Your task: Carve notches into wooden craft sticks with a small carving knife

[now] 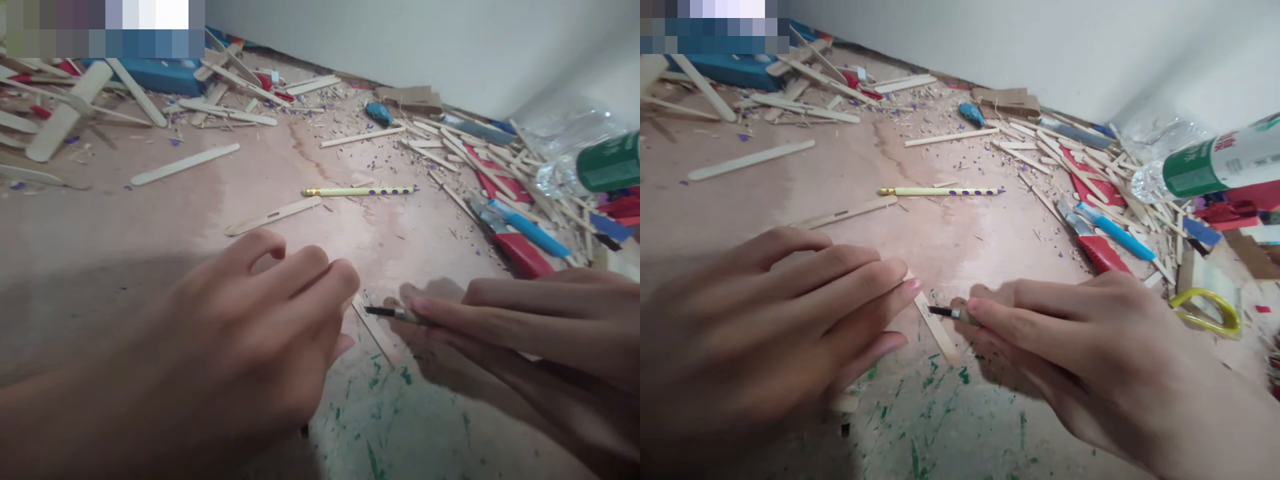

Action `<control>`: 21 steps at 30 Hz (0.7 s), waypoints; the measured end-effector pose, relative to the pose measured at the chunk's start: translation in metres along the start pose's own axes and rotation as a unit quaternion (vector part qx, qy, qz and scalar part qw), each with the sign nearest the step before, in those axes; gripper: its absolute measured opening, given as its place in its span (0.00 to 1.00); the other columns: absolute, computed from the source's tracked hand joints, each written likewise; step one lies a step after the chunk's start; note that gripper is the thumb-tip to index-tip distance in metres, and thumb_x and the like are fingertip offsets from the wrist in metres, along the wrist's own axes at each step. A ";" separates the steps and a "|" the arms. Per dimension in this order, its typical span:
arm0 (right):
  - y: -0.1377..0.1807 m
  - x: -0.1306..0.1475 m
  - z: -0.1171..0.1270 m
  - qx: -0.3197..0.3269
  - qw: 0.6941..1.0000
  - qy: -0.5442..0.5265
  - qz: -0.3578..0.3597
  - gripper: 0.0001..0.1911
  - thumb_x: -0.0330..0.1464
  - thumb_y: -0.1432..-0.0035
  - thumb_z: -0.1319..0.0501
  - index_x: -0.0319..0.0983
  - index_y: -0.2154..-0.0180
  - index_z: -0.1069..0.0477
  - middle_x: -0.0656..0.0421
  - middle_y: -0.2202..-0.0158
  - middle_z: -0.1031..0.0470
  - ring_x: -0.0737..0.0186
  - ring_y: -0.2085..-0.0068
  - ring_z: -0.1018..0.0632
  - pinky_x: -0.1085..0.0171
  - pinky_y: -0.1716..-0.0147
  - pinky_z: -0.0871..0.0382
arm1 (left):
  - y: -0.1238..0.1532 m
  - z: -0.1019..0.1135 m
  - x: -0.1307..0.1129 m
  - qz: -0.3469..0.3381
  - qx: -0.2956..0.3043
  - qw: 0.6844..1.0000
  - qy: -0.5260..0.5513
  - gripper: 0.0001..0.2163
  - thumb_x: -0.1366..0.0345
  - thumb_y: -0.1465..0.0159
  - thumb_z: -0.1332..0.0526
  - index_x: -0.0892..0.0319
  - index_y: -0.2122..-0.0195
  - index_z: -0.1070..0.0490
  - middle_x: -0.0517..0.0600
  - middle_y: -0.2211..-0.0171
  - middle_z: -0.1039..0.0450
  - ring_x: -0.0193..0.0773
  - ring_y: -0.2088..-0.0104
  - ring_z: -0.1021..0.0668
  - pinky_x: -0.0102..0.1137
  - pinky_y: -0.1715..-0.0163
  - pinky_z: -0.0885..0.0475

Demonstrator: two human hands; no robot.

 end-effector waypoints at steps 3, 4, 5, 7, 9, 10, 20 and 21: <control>-0.004 0.010 -0.003 0.002 1.000 -0.014 -0.026 0.17 0.34 0.07 0.40 0.53 0.32 0.16 0.62 0.57 0.09 0.62 0.66 0.13 0.62 0.74 0.26 | -0.004 -0.003 -0.002 -0.013 0.011 0.999 -0.030 0.19 0.58 0.10 0.40 0.57 0.57 0.14 0.53 0.51 0.12 0.54 0.49 0.11 0.51 0.55 0.18; -0.005 0.013 -0.005 0.008 0.999 -0.011 -0.030 0.16 0.35 0.07 0.40 0.53 0.33 0.15 0.62 0.59 0.11 0.62 0.67 0.14 0.63 0.74 0.26 | -0.004 -0.004 -0.002 -0.007 0.009 1.000 -0.017 0.19 0.55 0.10 0.39 0.58 0.55 0.13 0.53 0.49 0.12 0.55 0.47 0.11 0.53 0.54 0.17; -0.005 0.015 -0.006 0.011 0.999 -0.006 -0.033 0.16 0.36 0.08 0.38 0.53 0.33 0.14 0.62 0.60 0.12 0.62 0.67 0.14 0.63 0.74 0.26 | -0.004 -0.005 -0.002 -0.005 0.009 1.000 -0.006 0.19 0.52 0.11 0.37 0.58 0.52 0.13 0.54 0.48 0.11 0.57 0.46 0.10 0.55 0.52 0.16; -0.004 0.019 -0.006 0.005 0.999 0.007 -0.031 0.15 0.41 0.11 0.31 0.53 0.32 0.12 0.61 0.62 0.13 0.59 0.65 0.13 0.63 0.70 0.22 | -0.003 -0.006 -0.004 -0.003 0.007 1.000 0.008 0.17 0.51 0.14 0.32 0.60 0.50 0.12 0.54 0.46 0.10 0.59 0.45 0.10 0.57 0.52 0.15; -0.001 0.021 -0.007 -0.004 0.999 0.020 -0.028 0.19 0.48 0.17 0.25 0.52 0.32 0.10 0.58 0.61 0.13 0.54 0.61 0.10 0.61 0.67 0.18 | -0.003 -0.007 -0.004 0.002 0.004 1.000 0.010 0.16 0.51 0.15 0.31 0.60 0.48 0.12 0.55 0.46 0.10 0.59 0.45 0.09 0.59 0.51 0.14; 0.001 0.022 -0.008 -0.008 0.999 0.024 -0.026 0.22 0.51 0.19 0.23 0.51 0.33 0.09 0.57 0.61 0.13 0.52 0.59 0.10 0.60 0.66 0.16 | -0.003 -0.007 -0.004 0.008 0.005 1.000 0.010 0.17 0.51 0.15 0.31 0.61 0.47 0.12 0.55 0.46 0.10 0.59 0.45 0.09 0.59 0.50 0.14; 0.000 0.024 -0.003 -0.008 0.999 0.020 -0.048 0.16 0.45 0.16 0.26 0.50 0.34 0.10 0.59 0.63 0.14 0.57 0.67 0.14 0.61 0.71 0.23 | -0.004 -0.007 -0.001 0.023 -0.008 1.000 0.011 0.22 0.43 0.18 0.27 0.60 0.44 0.12 0.55 0.44 0.09 0.59 0.43 0.09 0.58 0.37 0.11; -0.001 0.025 -0.001 -0.006 0.999 0.017 -0.051 0.14 0.40 0.14 0.29 0.50 0.34 0.11 0.60 0.63 0.14 0.60 0.69 0.16 0.62 0.72 0.25 | -0.004 -0.007 -0.001 0.027 -0.009 0.999 0.013 0.23 0.42 0.19 0.27 0.60 0.43 0.12 0.55 0.44 0.09 0.59 0.43 0.09 0.59 0.34 0.11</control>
Point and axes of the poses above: each hand's wrist, its own y-axis away from the middle knuckle, its own z-axis out of the back of the hand, x = y × z, the point moved 5 cm from there along -y, towards the middle knuckle
